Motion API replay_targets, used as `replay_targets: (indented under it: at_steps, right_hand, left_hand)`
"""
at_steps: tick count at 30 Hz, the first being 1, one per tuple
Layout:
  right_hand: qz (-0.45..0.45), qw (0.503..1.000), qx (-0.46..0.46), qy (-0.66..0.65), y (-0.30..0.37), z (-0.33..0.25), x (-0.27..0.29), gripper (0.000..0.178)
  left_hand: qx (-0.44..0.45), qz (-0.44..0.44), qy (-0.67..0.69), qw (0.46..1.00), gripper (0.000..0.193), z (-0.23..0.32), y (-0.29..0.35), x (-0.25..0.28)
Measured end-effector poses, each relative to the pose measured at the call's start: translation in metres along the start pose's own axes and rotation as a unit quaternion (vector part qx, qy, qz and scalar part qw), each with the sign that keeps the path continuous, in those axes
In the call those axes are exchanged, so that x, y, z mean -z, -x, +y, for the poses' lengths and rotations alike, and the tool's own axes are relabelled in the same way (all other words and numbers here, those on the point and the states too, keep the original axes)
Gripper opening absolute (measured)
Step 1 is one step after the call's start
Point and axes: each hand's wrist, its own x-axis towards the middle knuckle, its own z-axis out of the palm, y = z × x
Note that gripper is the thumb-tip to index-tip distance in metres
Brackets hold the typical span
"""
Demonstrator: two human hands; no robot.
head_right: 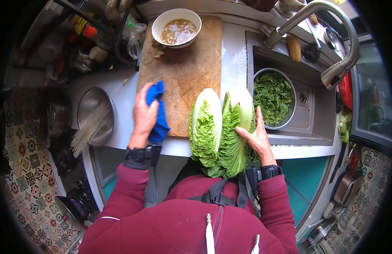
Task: The person unpacks a bundle of dried noodles from a red plastic bag and places them into a metal bowl. They then fill a wok with water from the tap, place it on the stove, and cover it with a lid. Finally, they wash leafy greens in a colander under running water.
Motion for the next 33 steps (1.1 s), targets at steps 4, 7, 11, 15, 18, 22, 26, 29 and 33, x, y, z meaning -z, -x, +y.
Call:
replay_targets:
  at_steps: [4,7,11,15,18,22,26,29,33]
  right_hand:
    - [-0.033,0.999,0.005,-0.022,-0.006,0.005,0.000,0.116]
    - [-0.039,0.996,-0.013,-0.078,-0.006,0.005,-0.001,0.117]
    - [0.006,1.000,-0.004,-0.027,-0.003,0.006,-0.003,0.120]
    - [0.014,1.000,-0.008,-0.003,-0.001,0.011,-0.003,0.115]
    - [0.006,0.998,-0.034,-0.060,-0.009,0.017,0.000,0.113]
    - [-0.059,0.989,-0.024,-0.136,-0.020,0.022,0.007,0.104]
    - [-0.075,0.969,-0.001,-0.235,-0.013,0.033,0.006,0.090]
    - [-0.095,0.896,-0.049,-0.430,-0.004,0.046,0.006,0.090]
    - [-0.118,0.837,-0.069,-0.529,0.002,0.063,0.012,0.090]
  left_hand:
    - [-0.032,-0.092,-0.176,0.980,0.064,-0.011,0.003,0.036]
    - [-0.126,0.013,-0.271,0.954,0.063,0.003,0.016,0.037]
    - [-0.002,-0.127,-0.014,0.992,0.070,0.041,0.062,0.004]
    - [0.170,-0.248,0.187,0.935,0.081,0.066,0.090,-0.047]
    - [0.144,-0.259,0.197,0.934,0.077,0.063,0.080,-0.062]
    - [0.139,-0.293,0.244,0.914,0.071,0.068,0.071,-0.069]
    - [0.133,-0.281,0.280,0.908,0.079,0.090,0.087,-0.087]
    - [0.112,-0.292,0.326,0.892,0.089,0.103,0.098,-0.105]
    - [0.122,-0.318,0.344,0.875,0.092,0.110,0.102,-0.123]
